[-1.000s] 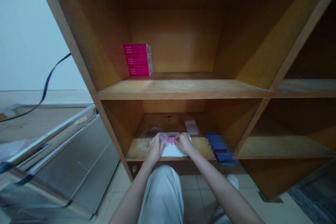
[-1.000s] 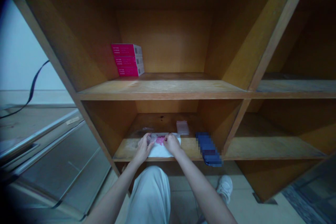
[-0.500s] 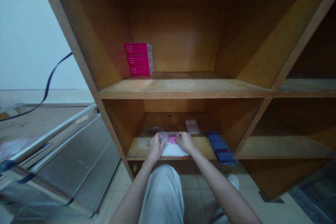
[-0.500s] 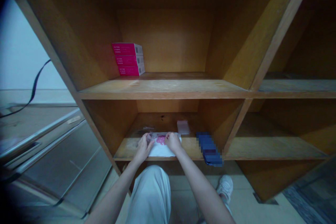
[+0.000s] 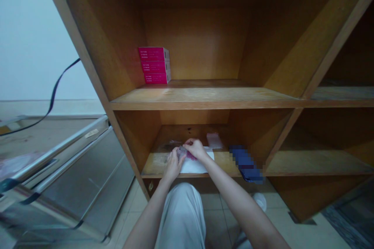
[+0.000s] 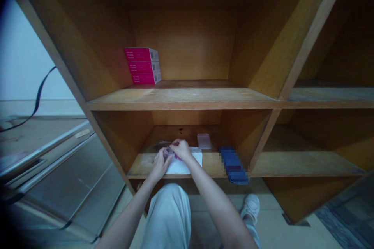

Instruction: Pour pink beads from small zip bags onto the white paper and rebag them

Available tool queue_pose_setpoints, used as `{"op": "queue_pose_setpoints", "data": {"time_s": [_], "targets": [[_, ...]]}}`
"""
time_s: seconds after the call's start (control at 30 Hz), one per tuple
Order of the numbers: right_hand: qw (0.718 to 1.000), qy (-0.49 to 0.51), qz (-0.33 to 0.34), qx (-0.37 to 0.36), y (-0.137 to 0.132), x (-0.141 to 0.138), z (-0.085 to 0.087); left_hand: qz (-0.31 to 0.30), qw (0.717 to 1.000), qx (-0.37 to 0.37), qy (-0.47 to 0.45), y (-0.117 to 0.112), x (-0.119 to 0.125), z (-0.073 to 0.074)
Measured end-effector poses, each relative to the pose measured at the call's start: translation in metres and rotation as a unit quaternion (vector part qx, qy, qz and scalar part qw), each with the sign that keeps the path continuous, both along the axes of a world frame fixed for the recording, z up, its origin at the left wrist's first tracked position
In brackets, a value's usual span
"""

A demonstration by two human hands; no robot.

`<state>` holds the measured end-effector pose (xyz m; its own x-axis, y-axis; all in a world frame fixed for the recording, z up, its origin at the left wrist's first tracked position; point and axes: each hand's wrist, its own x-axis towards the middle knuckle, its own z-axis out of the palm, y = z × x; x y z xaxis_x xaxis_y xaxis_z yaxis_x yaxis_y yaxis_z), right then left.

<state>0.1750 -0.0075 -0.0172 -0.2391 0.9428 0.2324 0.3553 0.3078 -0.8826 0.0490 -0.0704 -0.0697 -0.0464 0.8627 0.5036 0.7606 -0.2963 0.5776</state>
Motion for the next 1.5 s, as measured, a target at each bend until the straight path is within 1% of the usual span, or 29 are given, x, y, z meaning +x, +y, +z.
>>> {"op": "queue_pose_setpoints", "data": {"time_s": [0.17, 0.23, 0.3, 0.43, 0.57, 0.63, 0.7, 0.83, 1.13, 1.33, 1.43, 1.5], "targets": [[0.998, -0.040, 0.053, 0.015, -0.004, -0.001, 0.004, -0.007, 1.000, -0.005, -0.002, -0.001, 0.000, 0.002], [0.997, -0.038, 0.057, 0.026, -0.003, 0.002, 0.006, -0.007, 1.000, -0.006, -0.003, -0.001, 0.000, 0.001], [0.998, -0.031, 0.046, 0.029, 0.000, 0.007, 0.004, -0.006, 1.000, -0.007, -0.003, -0.001, 0.000, 0.001], [0.999, -0.037, 0.007, 0.029, 0.005, 0.024, -0.006, -0.002, 1.000, -0.019, -0.009, -0.001, 0.000, 0.000], [0.991, -0.117, -0.037, 0.053, 0.002, 0.044, -0.019, 0.001, 1.000, -0.021, -0.013, -0.001, 0.000, 0.001], [0.985, -0.156, -0.033, 0.070, -0.003, 0.050, -0.024, 0.000, 1.000, -0.016, -0.012, -0.002, 0.000, 0.002], [0.980, -0.179, -0.015, 0.082, -0.008, 0.053, -0.029, 0.001, 1.000, -0.015, -0.009, -0.002, 0.001, 0.002], [0.976, -0.194, 0.008, 0.101, -0.012, 0.053, -0.035, 0.005, 1.000, -0.023, -0.007, -0.001, 0.000, 0.001], [0.970, -0.211, 0.015, 0.119, -0.009, 0.050, -0.041, 0.002, 1.000, -0.031, -0.002, -0.001, -0.001, 0.001], [0.969, -0.224, 0.008, 0.106, -0.010, 0.047, -0.038, -0.003, 1.000, -0.026, -0.011, -0.001, -0.001, 0.000], [0.974, -0.206, 0.003, 0.096, -0.011, 0.046, -0.034, -0.006, 1.000, -0.024, -0.016, -0.001, -0.001, 0.000], [0.979, -0.180, -0.014, 0.090, -0.010, 0.045, -0.030, -0.004, 1.000, -0.024, -0.017, -0.001, -0.002, -0.001]]}}
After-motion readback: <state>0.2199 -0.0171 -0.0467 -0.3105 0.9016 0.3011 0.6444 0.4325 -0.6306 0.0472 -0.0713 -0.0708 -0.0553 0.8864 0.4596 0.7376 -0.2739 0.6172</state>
